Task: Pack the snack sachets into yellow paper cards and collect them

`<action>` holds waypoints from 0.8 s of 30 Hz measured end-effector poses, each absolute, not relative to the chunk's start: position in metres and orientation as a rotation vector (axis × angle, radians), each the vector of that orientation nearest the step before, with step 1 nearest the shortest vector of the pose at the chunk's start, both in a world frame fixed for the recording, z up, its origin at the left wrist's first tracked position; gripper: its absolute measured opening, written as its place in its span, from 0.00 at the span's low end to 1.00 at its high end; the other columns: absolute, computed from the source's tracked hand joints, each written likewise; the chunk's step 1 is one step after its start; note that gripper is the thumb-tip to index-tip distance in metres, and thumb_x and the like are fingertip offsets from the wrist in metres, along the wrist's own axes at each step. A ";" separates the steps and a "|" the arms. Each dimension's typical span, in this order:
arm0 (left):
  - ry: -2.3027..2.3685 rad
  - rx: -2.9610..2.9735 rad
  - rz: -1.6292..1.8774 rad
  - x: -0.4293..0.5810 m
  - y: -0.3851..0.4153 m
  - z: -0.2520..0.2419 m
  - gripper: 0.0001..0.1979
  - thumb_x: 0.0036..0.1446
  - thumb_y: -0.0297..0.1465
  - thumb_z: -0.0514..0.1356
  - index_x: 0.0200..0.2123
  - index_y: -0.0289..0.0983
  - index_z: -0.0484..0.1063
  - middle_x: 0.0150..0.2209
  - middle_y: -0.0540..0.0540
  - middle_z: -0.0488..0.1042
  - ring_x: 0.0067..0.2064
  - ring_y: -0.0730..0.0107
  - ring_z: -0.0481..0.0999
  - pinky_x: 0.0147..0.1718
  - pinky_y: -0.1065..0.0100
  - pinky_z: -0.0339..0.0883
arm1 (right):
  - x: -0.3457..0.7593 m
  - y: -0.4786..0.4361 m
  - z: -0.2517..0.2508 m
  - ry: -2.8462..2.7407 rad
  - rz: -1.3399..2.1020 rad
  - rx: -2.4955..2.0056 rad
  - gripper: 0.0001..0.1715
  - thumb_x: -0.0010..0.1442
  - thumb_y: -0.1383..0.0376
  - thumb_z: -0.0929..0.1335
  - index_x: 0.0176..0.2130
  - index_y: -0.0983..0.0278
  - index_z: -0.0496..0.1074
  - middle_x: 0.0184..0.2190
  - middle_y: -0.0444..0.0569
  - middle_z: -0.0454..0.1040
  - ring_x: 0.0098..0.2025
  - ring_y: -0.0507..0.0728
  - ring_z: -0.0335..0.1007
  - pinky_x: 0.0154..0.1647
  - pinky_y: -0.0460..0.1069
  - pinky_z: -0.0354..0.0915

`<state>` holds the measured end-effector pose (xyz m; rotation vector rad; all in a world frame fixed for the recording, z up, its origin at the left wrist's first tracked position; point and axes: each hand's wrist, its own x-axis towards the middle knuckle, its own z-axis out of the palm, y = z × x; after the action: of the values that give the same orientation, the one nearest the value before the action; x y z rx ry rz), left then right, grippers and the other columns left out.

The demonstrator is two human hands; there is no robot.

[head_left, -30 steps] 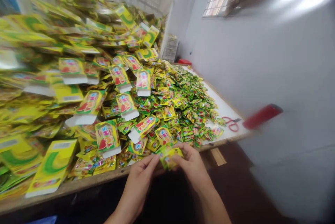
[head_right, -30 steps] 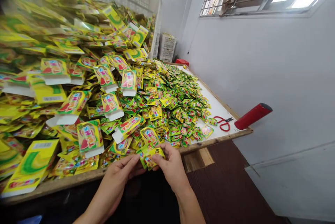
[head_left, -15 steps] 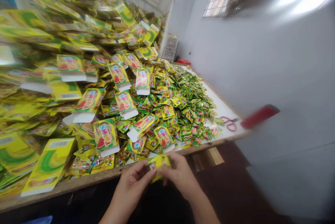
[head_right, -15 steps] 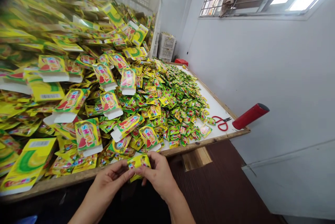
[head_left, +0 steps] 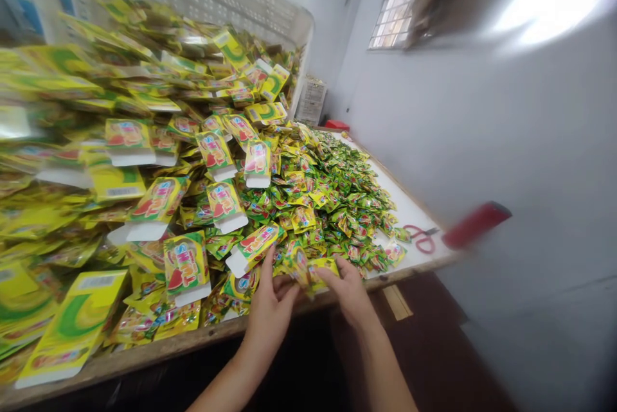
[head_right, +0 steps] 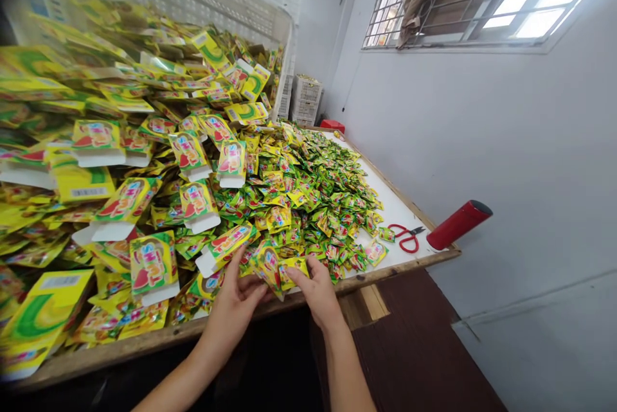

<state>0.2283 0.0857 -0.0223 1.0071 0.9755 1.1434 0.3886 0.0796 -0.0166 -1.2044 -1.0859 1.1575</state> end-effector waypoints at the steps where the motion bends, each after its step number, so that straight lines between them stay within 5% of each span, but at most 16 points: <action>1: 0.902 0.986 1.097 0.224 0.080 -0.011 0.47 0.51 0.28 0.64 0.67 0.50 0.42 0.49 0.44 0.77 0.45 0.57 0.80 0.45 0.55 0.74 | 0.393 0.074 -0.009 -1.121 1.136 -1.204 0.19 0.56 0.56 0.72 0.44 0.64 0.71 0.39 0.48 0.76 0.42 0.57 0.71 0.44 0.50 0.67; 4: 0.661 0.806 0.876 0.205 0.060 0.027 0.37 0.53 0.29 0.65 0.63 0.49 0.54 0.57 0.43 0.71 0.51 0.53 0.77 0.48 0.52 0.72 | 0.405 0.056 0.018 -1.314 1.076 -1.260 0.14 0.58 0.58 0.72 0.42 0.63 0.72 0.37 0.46 0.75 0.40 0.56 0.70 0.41 0.47 0.65; 8: 0.622 0.541 0.657 0.172 0.044 0.050 0.15 0.62 0.36 0.56 0.49 0.37 0.68 0.48 0.37 0.77 0.49 0.49 0.77 0.42 0.47 0.73 | 0.399 0.035 0.049 -1.633 1.135 -1.271 0.11 0.57 0.60 0.73 0.39 0.63 0.74 0.35 0.44 0.75 0.38 0.54 0.69 0.40 0.46 0.63; 13: 0.676 0.538 0.533 0.142 0.031 0.016 0.24 0.44 0.25 0.69 0.47 0.35 0.74 0.40 0.40 0.81 0.40 0.55 0.81 0.43 0.60 0.70 | 0.358 0.025 0.041 -1.487 1.134 -1.250 0.13 0.55 0.58 0.73 0.37 0.63 0.74 0.33 0.44 0.73 0.36 0.54 0.68 0.37 0.46 0.63; 16: 0.788 0.675 0.635 0.139 0.019 -0.007 0.17 0.49 0.35 0.69 0.41 0.33 0.76 0.37 0.40 0.82 0.37 0.61 0.80 0.37 0.69 0.69 | 0.334 0.022 0.020 -1.182 0.990 -1.349 0.14 0.58 0.55 0.71 0.37 0.63 0.72 0.31 0.44 0.72 0.33 0.54 0.66 0.34 0.46 0.63; 21: 0.926 0.937 0.873 0.138 0.002 -0.025 0.15 0.58 0.41 0.61 0.44 0.39 0.71 0.45 0.44 0.79 0.46 0.58 0.77 0.47 0.63 0.68 | 0.309 0.014 -0.008 -1.248 0.867 -1.453 0.12 0.59 0.57 0.70 0.34 0.64 0.71 0.29 0.44 0.71 0.31 0.54 0.64 0.33 0.46 0.62; 24: 1.015 0.997 0.912 0.134 -0.004 -0.031 0.14 0.59 0.43 0.59 0.43 0.41 0.69 0.44 0.45 0.79 0.45 0.58 0.77 0.44 0.63 0.69 | 0.310 0.012 -0.005 -1.365 0.956 -1.442 0.09 0.60 0.59 0.69 0.36 0.64 0.72 0.30 0.43 0.72 0.33 0.53 0.64 0.34 0.46 0.61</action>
<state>0.1341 -0.0043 -0.0313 0.9974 1.0152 0.9119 0.3098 0.0117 -0.0052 -1.4418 -1.3651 0.9560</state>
